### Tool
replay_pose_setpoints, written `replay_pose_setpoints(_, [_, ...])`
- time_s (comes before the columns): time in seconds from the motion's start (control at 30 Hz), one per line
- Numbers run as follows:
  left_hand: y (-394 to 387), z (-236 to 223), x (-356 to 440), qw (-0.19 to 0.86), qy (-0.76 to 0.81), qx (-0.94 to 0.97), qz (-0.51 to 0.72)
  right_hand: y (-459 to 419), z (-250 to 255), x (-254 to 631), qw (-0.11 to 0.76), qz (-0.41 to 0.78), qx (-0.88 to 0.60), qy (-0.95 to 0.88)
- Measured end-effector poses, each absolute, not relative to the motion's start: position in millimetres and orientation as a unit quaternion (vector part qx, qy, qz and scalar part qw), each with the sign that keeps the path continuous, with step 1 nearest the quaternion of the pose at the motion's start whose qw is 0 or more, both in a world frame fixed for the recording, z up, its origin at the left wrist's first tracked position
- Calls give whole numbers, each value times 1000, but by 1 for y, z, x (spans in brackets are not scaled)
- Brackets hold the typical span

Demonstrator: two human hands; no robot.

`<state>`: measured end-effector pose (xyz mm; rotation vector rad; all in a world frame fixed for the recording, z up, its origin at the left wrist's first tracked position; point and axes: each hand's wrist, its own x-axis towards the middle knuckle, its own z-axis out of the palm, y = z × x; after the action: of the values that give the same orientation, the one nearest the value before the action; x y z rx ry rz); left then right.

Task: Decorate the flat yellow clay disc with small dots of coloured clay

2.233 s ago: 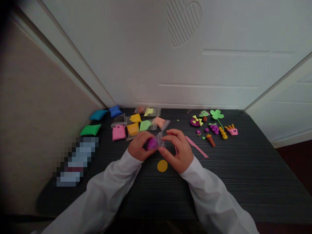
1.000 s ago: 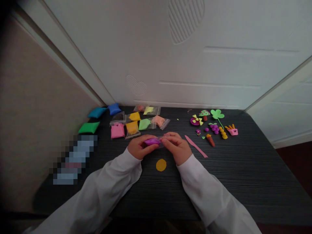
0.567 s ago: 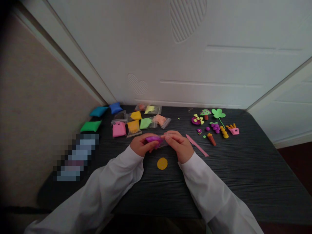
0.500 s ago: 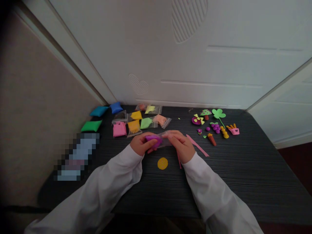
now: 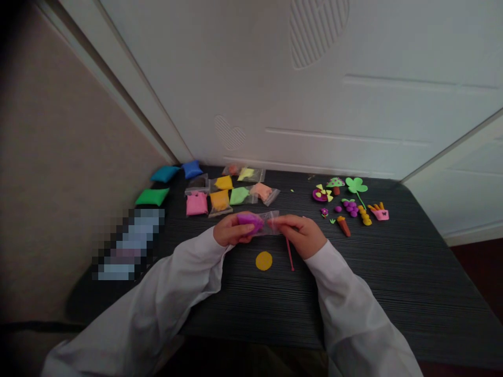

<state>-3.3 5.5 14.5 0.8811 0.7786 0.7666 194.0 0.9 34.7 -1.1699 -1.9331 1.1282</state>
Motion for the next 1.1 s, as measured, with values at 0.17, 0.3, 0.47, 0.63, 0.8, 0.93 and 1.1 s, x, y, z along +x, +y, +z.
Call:
replay_pose_setpoints(0.17, [7,22,-5,778,370,380,337,2,38,197,263,364,-394,-802])
replay_pose_setpoints(0.3, [11,22,-8,769,384,368,356,-2,36,191,266,302,-386,-830])
replay_pose_setpoints(0.47, [15,11,-11,746,365,401,387,-10,36,179,306,300,-440,-789])
replay_pose_setpoints(0.63, [14,7,-11,744,331,444,374,-12,36,177,322,301,-485,-756])
replay_pose_setpoints(0.8, [12,5,-9,751,330,433,374,-11,34,179,299,220,-439,-818])
replay_pose_setpoints(0.93, [11,3,-9,749,341,430,370,-10,32,179,301,225,-453,-808])
replay_pose_setpoints(1.1, [10,2,-7,752,345,435,355,-9,31,178,317,230,-452,-801])
